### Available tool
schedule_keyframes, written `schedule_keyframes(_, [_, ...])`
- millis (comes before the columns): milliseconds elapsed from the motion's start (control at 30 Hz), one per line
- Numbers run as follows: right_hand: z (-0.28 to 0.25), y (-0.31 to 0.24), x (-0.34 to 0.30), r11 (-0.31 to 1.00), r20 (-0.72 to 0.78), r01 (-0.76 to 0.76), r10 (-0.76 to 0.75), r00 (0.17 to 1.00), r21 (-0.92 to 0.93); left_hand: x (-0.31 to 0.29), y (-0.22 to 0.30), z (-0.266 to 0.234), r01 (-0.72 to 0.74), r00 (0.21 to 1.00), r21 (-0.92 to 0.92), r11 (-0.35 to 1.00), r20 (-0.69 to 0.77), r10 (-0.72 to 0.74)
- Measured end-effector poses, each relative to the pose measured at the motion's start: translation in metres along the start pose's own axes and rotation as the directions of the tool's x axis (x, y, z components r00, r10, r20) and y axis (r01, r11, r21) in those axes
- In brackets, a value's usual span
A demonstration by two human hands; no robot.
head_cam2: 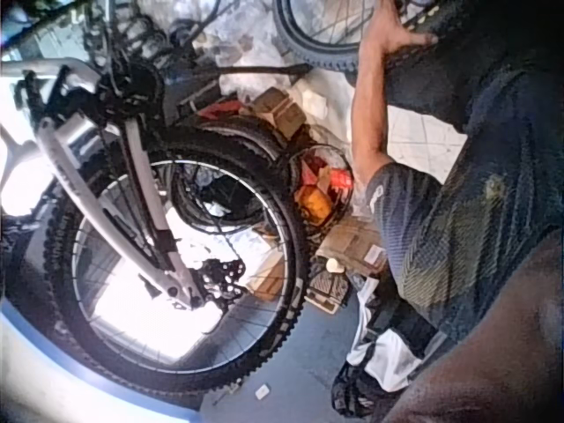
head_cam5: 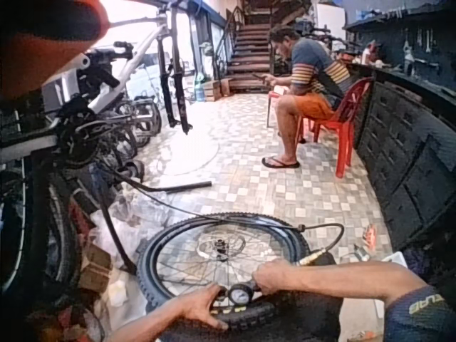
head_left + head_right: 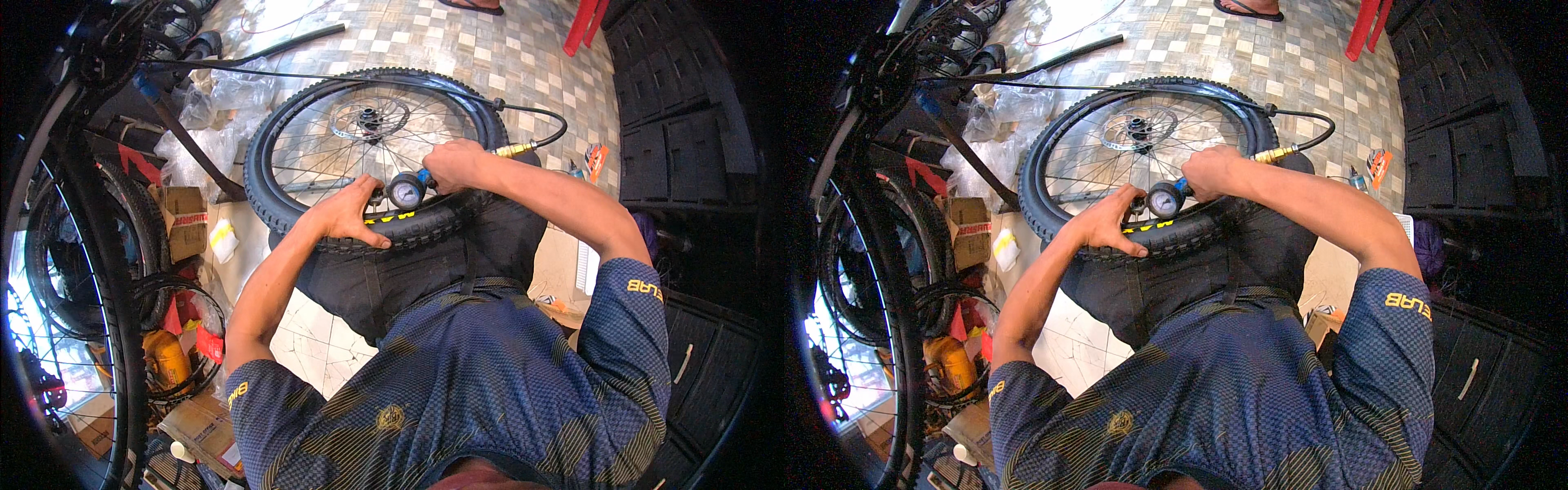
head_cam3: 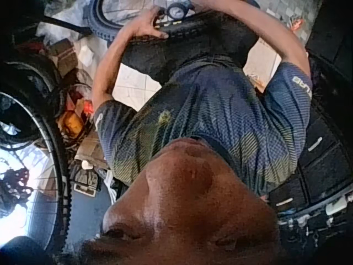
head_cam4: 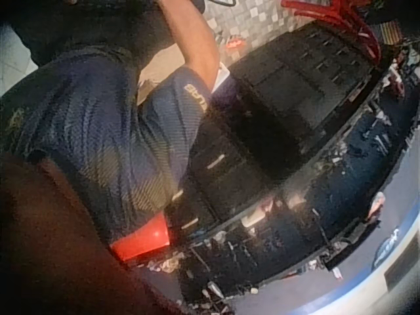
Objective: The person inflates a bicycle tire using a handheld air pump with a pressure gauge. They attach the pump to the valve, inflate the tire while monitoring the gauge, and then remove the pump.
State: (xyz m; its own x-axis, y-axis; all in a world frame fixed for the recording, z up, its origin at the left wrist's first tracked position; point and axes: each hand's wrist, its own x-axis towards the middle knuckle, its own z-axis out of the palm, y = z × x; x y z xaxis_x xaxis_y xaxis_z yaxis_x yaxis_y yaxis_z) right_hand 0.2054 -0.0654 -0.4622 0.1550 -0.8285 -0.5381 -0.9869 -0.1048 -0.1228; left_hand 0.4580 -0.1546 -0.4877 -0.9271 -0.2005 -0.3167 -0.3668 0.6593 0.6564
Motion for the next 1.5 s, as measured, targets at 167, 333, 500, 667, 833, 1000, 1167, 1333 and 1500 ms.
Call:
schedule_keyframes(167, [-0.001, 0.0, 0.003, 1.0, 0.061, -0.01, 0.012, 0.998, -0.026, 0.0, -0.003, 0.001, -0.012, 1.0, 0.002, 1.0, -0.003, 0.012])
schedule_keyframes(333, [0.003, 0.002, 0.005, 1.0, 0.034, 0.001, 0.0, 0.999, -0.012, 0.0, -0.002, 0.001, -0.01, 1.0, 0.006, 1.0, -0.005, 0.01])
schedule_keyframes(500, [0.005, 0.003, 0.003, 1.0, -0.017, 0.012, -0.012, 1.0, -0.006, 0.001, -0.001, 0.0, -0.006, 1.0, -0.01, 1.0, 0.011, 0.006])
schedule_keyframes(667, [-0.002, -0.002, -0.001, 1.0, -0.008, 0.011, -0.011, 1.0, -0.009, -0.001, -0.005, 0.003, -0.004, 1.0, 0.003, 1.0, -0.005, 0.004])
schedule_keyframes(833, [-0.003, 0.0, -0.001, 1.0, 0.035, 0.014, -0.013, 0.999, -0.023, 0.001, -0.003, 0.002, -0.002, 1.0, 0.011, 1.0, 0.0, 0.002])
schedule_keyframes(1000, [-0.005, -0.002, 0.001, 1.0, 0.059, 0.003, -0.002, 0.998, -0.021, 0.0, -0.003, 0.002, -0.004, 1.0, 0.015, 1.0, -0.004, 0.004])
schedule_keyframes(1167, [0.001, 0.001, 0.004, 1.0, 0.055, -0.017, 0.018, 0.998, -0.023, 0.001, -0.001, 0.001, -0.003, 1.0, -0.001, 1.0, -0.004, 0.003])
schedule_keyframes(1333, [-0.001, -0.001, 0.004, 0.999, 0.07, -0.011, 0.013, 0.997, -0.033, 0.0, -0.003, 0.002, -0.02, 1.0, 0.008, 1.0, -0.011, 0.02])
schedule_keyframes(1500, [0.003, 0.002, 0.005, 1.0, 0.038, -0.001, 0.001, 0.999, -0.013, 0.001, -0.001, 0.0, -0.016, 1.0, 0.006, 1.0, -0.004, 0.016])
